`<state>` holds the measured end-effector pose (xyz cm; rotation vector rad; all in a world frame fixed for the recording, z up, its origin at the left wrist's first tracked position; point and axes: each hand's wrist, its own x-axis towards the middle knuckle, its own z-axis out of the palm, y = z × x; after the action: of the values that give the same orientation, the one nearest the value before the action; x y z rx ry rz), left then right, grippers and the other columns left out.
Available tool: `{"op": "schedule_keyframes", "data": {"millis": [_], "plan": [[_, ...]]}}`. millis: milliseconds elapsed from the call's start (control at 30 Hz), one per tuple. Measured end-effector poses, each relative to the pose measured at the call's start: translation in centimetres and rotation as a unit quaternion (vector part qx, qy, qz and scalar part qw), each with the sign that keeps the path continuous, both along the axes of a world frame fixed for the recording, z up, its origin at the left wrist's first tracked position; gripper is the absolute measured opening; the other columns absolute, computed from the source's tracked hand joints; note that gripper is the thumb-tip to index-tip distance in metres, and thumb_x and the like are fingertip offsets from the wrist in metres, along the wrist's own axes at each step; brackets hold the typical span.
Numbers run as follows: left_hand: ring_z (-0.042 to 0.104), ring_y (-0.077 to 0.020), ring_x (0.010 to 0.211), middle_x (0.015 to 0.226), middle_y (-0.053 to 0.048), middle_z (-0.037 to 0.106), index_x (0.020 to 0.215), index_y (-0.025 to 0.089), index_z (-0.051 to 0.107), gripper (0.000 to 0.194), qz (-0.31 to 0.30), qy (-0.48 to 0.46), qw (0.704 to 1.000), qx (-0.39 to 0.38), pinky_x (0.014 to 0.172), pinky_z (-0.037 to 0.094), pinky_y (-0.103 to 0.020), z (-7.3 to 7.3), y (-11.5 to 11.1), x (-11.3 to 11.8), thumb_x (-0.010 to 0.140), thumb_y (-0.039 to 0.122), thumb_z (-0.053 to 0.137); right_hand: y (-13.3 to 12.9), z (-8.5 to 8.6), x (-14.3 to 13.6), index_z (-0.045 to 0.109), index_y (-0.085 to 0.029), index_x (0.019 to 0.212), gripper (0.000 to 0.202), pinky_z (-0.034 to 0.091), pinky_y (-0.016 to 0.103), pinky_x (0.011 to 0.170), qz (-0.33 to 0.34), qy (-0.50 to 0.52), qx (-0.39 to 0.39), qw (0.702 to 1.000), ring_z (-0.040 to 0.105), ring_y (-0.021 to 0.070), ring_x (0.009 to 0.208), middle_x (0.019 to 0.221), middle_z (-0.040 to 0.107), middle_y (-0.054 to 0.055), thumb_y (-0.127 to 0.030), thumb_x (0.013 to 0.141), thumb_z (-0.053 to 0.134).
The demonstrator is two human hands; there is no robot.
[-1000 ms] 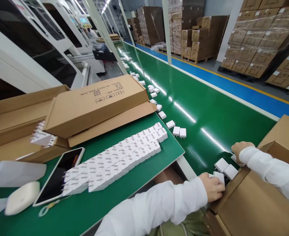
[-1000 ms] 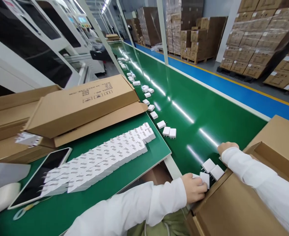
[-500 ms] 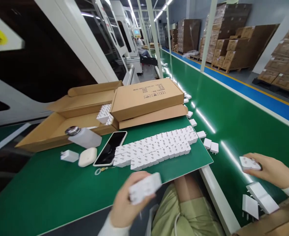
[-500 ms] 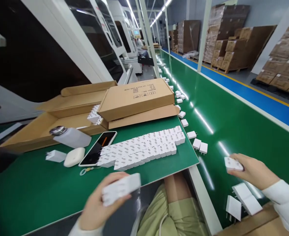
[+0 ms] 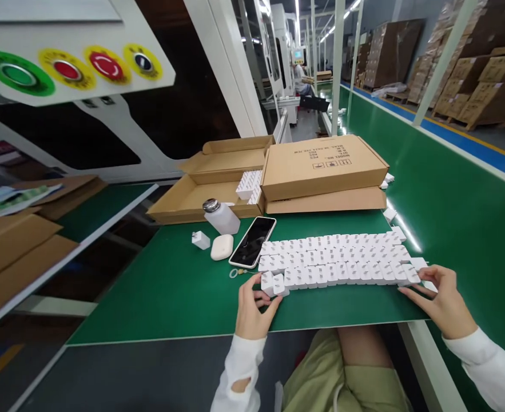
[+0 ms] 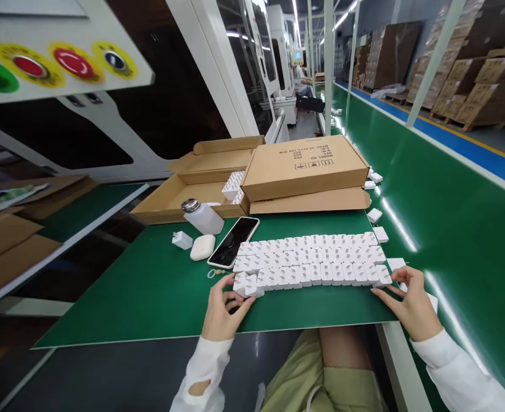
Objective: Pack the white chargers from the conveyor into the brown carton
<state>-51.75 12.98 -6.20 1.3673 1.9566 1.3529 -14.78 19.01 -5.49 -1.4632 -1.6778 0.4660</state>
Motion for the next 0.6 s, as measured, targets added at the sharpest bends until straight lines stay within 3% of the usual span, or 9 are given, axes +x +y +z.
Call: {"op": "schedule_keyframes", "data": {"millis": [67,133,200,400,533,600], "plan": [[0.052,-0.0104,0.065,0.104,-0.008,0.049,0.115,0.02,0.042,0.057,0.037,-0.01,0.999,0.008,0.061,0.055,-0.029,-0.3,-0.4,0.5,0.069,0.047,0.06,0.0,0.3,0.4,0.043,-0.021,0.088,0.039,0.049,0.028,0.057,-0.005,-0.112,-0.014,0.994,0.054,0.0163,0.072,0.083,0.049,0.003,-0.055,0.073,0.056],[0.053,-0.0122,0.068,0.103,-0.008,0.052,0.111,0.019,0.046,0.054,0.065,-0.002,0.998,0.003,0.064,0.056,-0.029,-0.4,-0.6,0.8,0.069,0.05,0.059,0.1,0.6,0.9,0.046,-0.021,0.075,0.037,0.041,0.028,0.049,0.007,-0.248,-0.007,0.969,0.048,0.0136,0.057,0.069,0.048,0.001,-0.058,0.077,0.047],[0.056,-0.014,0.071,0.102,-0.008,0.054,0.108,0.018,0.049,0.052,0.086,0.015,0.996,-0.007,0.066,0.056,-0.03,-0.3,-0.5,1.1,0.07,0.053,0.058,0.2,0.6,1.2,0.044,-0.021,0.069,0.039,0.035,0.027,0.046,0.029,-0.318,0.003,0.948,0.046,0.0132,0.052,0.063,0.046,0.0,-0.059,0.08,0.042],[0.062,-0.0158,0.07,0.101,-0.006,0.059,0.107,0.021,0.056,0.047,0.108,0.081,0.991,-0.001,0.068,0.056,-0.03,0.1,0.2,1.1,0.072,0.052,0.056,0.6,0.4,0.9,0.041,-0.022,0.071,0.036,0.033,0.027,0.042,0.046,-0.316,-0.03,0.947,0.046,0.0136,0.048,0.06,0.046,-0.001,-0.057,0.08,0.043],[0.063,-0.0173,0.079,0.126,-0.01,0.048,0.129,0.023,0.039,0.071,0.125,0.011,0.992,0.009,0.064,0.056,-0.026,-0.9,0.6,0.6,0.067,0.052,0.06,0.9,1.1,0.4,0.043,-0.022,0.075,0.033,0.038,0.029,0.046,0.06,-0.301,-0.018,0.951,0.048,0.0153,0.052,0.061,0.047,0.0,-0.054,0.083,0.041],[0.065,-0.017,0.073,0.117,-0.007,0.057,0.132,0.026,0.035,0.071,0.137,0.047,0.989,-0.043,0.059,0.054,-0.024,-1.7,0.7,0.4,0.07,0.052,0.055,0.8,1.3,0.0,0.044,-0.022,0.077,0.031,0.039,0.029,0.048,0.074,-0.301,-0.016,0.951,0.05,0.0161,0.055,0.063,0.048,0.0,-0.052,0.084,0.04]]}}
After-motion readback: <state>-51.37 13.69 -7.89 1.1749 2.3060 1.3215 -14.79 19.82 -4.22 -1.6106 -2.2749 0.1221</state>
